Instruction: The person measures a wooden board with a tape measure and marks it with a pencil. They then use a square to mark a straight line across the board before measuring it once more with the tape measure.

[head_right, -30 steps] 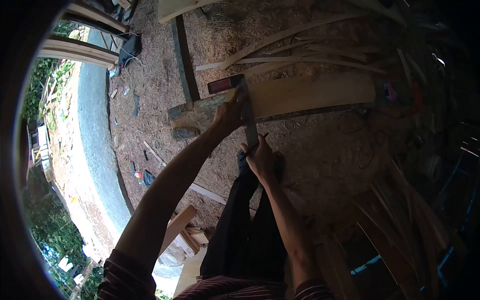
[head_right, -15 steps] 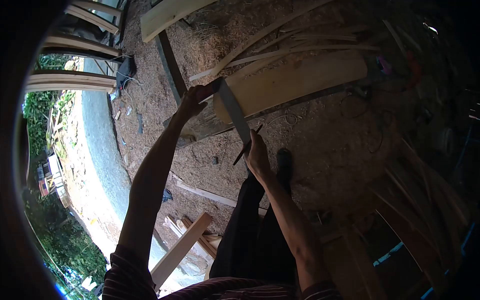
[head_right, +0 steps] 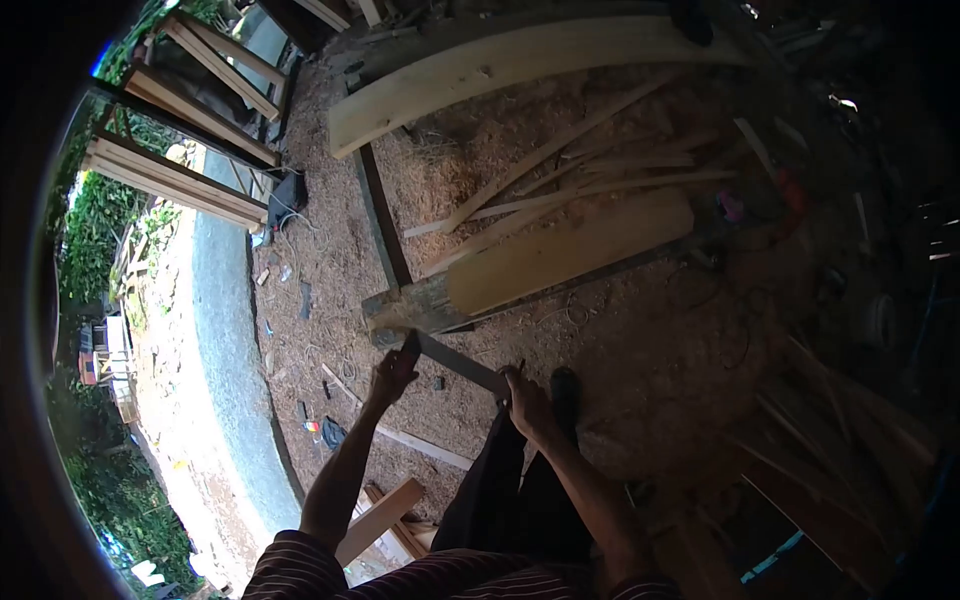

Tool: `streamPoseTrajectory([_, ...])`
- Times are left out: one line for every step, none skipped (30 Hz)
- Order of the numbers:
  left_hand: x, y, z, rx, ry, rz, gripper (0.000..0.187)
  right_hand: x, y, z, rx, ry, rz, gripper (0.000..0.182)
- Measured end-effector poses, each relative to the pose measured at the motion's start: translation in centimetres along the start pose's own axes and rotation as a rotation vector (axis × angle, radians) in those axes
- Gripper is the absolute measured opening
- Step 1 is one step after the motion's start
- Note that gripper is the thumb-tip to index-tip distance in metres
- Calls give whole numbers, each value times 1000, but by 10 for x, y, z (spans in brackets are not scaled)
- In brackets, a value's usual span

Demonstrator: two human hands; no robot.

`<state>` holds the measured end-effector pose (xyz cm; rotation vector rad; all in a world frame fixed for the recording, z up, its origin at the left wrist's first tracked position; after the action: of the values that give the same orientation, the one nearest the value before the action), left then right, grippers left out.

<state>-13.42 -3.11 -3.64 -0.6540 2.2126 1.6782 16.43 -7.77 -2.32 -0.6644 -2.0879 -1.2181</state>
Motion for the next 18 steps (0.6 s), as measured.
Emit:
streamPoseTrajectory([4, -6, -21, 23, 82, -36, 55, -5, 2, -9, -25, 71, -38, 47])
streamPoseTrajectory([5, -12, -40, 54, 136, -64, 58, -13, 0, -16, -49, 146, -78, 46])
streamPoseTrajectory([5, -17, -58, 56, 155, -48, 60, -18, 5, -23, -30, 160, -75, 45])
streamPoseTrajectory([3, -21, -73, 61, 178, -32, 62, -18, 12, -27, -7, 172, -72, 44])
streamPoseTrajectory([-2, -22, -86, 48, 196, -71, 66, -11, 24, -29, -18, 208, -95, 44])
streamPoseTrajectory([-7, -23, -99, 40, 219, -109, 69, -12, 31, -31, 50, 119, -99, 44])
streamPoseTrajectory([-7, -25, -108, 61, 266, -132, 72, -14, 34, -34, 121, 30, -103, 43])
streamPoseTrajectory([-3, -32, -115, 77, 318, -158, 76, -10, 40, -34, 126, 69, -125, 43])
streamPoseTrajectory([0, -36, -121, 89, 391, -186, 77, -8, 45, -29, 119, 86, -135, 43])
streamPoseTrajectory([2, -36, -127, 46, 418, -207, 77, -7, 48, -22, 120, 102, -142, 43])
streamPoseTrajectory([-3, -32, -131, 29, 441, -209, 75, 0, 49, -16, 146, 144, -161, 43])
streamPoseTrajectory([-11, -23, -134, 17, 465, -210, 74, 5, 51, -9, 156, 171, -181, 42])
streamPoseTrajectory([-17, -13, -136, -20, 481, -251, 62, 9, 51, -3, 167, 193, -202, 42])
streamPoseTrajectory([-13, -8, -132, -48, 507, -269, 62, 12, 49, 8, 189, 224, -219, 42])
streamPoseTrajectory([-16, -2, -125, -107, 372, -115, 55, 15, 47, 17, 179, 263, -266, 41])
streamPoseTrajectory([-20, 0, -125, -153, 240, 41, 47, 15, 42, 21, 172, 295, -311, 40])
streamPoseTrajectory([-23, 7, -128, -162, 263, 32, 47, 34, 47, 20, 187, 305, -352, 39])
streamPoseTrajectory([-32, 25, -129, -207, 290, 54, 41, 42, 43, 25, 198, 317, -356, 39])
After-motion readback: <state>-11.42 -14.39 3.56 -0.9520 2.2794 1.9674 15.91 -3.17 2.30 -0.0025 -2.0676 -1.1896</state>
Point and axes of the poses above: each hand's wrist, its own z-axis towards the middle knuckle, its own y-axis out of the back of the hand, x = y × z, the point moved 7 cm from there along z, towards the middle knuckle, and after that the axes turned 7 degrees about z, right-handed, at the moved point
